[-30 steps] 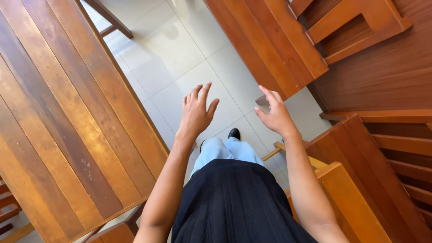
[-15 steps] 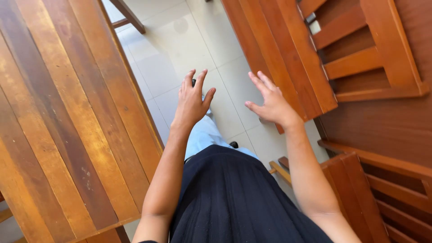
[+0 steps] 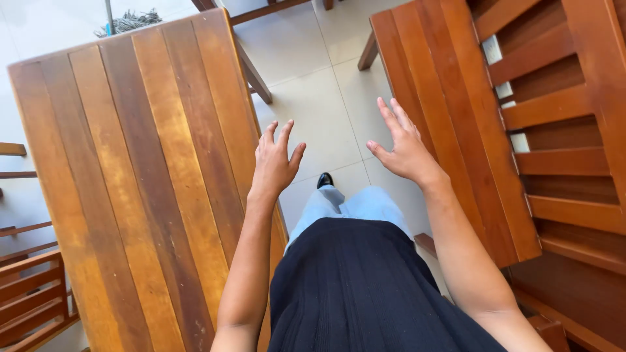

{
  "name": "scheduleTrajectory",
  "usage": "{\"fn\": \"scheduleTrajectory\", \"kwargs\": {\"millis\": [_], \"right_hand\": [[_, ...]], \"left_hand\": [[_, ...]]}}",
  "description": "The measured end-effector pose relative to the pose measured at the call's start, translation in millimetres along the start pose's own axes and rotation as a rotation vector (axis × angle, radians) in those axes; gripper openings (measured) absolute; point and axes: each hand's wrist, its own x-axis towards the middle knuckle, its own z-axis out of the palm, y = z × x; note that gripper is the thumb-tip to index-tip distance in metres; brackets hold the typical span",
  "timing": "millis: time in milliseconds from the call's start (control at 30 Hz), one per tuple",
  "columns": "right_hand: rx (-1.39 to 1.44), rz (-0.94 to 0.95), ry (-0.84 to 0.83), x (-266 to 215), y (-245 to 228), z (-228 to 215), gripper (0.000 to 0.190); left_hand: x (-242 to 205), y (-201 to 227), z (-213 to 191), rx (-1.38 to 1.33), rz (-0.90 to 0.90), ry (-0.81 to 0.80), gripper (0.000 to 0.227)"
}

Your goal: Moving furniture and mopping the floor in a dining area.

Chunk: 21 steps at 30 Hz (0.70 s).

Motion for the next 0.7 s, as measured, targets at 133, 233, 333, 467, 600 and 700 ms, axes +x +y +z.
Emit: {"fn": "scheduleTrajectory", "kwargs": {"millis": [133, 233, 333, 467, 600, 700], "right_hand": [[0.050, -0.028, 0.011, 56.8, -23.6, 2.7, 0.086], [0.042, -0.094, -0.001, 103.9, -31.6, 4.1, 0.088], [0.086, -0.141, -0.018, 160.7, -43.4, 3.6, 0.087], [0.121, -0.203, -0.044, 242.4, -48.9, -3.6, 0.085], [0.092, -0.261, -0.039, 349.1, -56.5, -17.6, 0.086], [0.128, -0.310, -0.081, 426.7, -64.5, -31.6, 0.083]], "left_hand": [[41.9, -20.9, -19.3, -0.033, -0.041, 0.026, 0.056], [73.1, -38.3, -26.0, -0.050, -0.098, 0.039, 0.056], [113.1, -57.4, -39.0, -0.066, -0.139, 0.061, 0.058], [176.8, -84.7, -54.5, -0.066, -0.205, 0.106, 0.057], [257.2, -116.3, -61.7, -0.045, -0.258, 0.150, 0.060], [320.7, -134.7, -67.5, -0.065, -0.301, 0.220, 0.056]]}}
